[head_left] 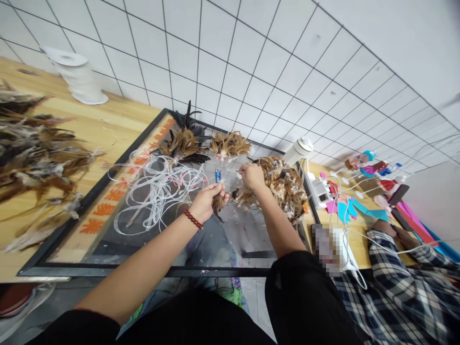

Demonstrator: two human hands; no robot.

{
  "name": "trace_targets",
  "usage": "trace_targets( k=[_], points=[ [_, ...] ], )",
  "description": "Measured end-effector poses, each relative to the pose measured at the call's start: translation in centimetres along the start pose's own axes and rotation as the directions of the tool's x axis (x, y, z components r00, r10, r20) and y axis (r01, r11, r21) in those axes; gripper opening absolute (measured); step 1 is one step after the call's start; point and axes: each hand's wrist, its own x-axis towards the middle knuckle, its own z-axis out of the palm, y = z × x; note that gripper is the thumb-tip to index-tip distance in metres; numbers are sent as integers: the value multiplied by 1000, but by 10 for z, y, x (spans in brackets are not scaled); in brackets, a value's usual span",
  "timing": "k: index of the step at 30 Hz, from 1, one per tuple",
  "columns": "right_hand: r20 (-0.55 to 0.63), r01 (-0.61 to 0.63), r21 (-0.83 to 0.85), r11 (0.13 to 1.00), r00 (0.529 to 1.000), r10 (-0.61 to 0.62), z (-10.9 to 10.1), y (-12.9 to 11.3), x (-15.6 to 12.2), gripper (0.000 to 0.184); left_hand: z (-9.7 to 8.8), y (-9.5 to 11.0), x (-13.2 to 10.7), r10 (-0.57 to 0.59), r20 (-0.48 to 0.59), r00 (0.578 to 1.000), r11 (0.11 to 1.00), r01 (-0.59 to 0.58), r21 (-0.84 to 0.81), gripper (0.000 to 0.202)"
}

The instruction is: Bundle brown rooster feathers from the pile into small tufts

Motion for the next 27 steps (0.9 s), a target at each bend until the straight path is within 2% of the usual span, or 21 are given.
trace_targets(
  k=[1, 2, 4, 5, 7, 9, 11, 14, 17, 20, 22, 24, 25, 27],
  points=[
    [-26, -52, 219, 974, 998, 59, 2, -6, -10, 14, 0, -1, 1, 8, -33, 999, 1000, -9, -4, 14],
    [-6, -80, 464, 882, 996, 93, 5, -13, -22, 14, -1, -3, 2, 19, -66, 998, 1000, -19, -6, 14],
    [80, -126, 818, 562, 991, 107, 11, -29, -48, 20, -2, -7, 4, 44, -109, 993, 999, -45, -3, 14],
    [96, -137, 904, 405, 988, 120, 15, -36, -59, 27, -2, -9, 5, 60, -118, 991, 998, -61, 1, 14],
    [100, -141, 971, 191, 973, 210, 22, -50, -76, 39, -3, -12, 6, 89, -112, 990, 996, -88, 14, 15],
    [102, -131, 988, 78, 950, 294, 28, -58, -84, 45, -2, -14, 5, 104, -99, 990, 994, -101, 32, 18],
    [110, -127, 991, 27, 933, 343, 32, -60, -85, 49, -1, -14, 4, 102, -81, 992, 994, -98, 49, 20],
    [135, -150, 989, 14, 924, 358, 34, -56, -83, 51, -1, -14, 4, 90, -50, 995, 994, -86, 69, 23],
    [163, -189, 981, 44, 925, 343, 35, -48, -83, 51, -1, -14, 5, 70, -16, 997, 994, -69, 82, 25],
    [163, -219, 958, 183, 946, 279, 32, -40, -85, 42, -1, -14, 4, 103, -21, 994, 987, -100, 128, 26],
    [53, -139, 934, 329, 965, 259, 28, -34, -88, 33, 0, -14, 2, 147, -20, 989, 965, -139, 224, 26],
    [-116, -6, 885, 466, 965, 234, 24, -31, -90, 28, 1, -14, -1, 194, 13, 981, 919, -186, 347, 26],
    [-175, 45, 857, 513, 962, 208, 23, -30, -90, 27, 1, -14, -2, 212, 48, 976, 889, -213, 405, 26],
    [-201, 94, 833, 546, 969, 141, 23, -28, -91, 23, 2, -13, -5, 234, 120, 965, 830, -262, 492, 30]
  ],
)
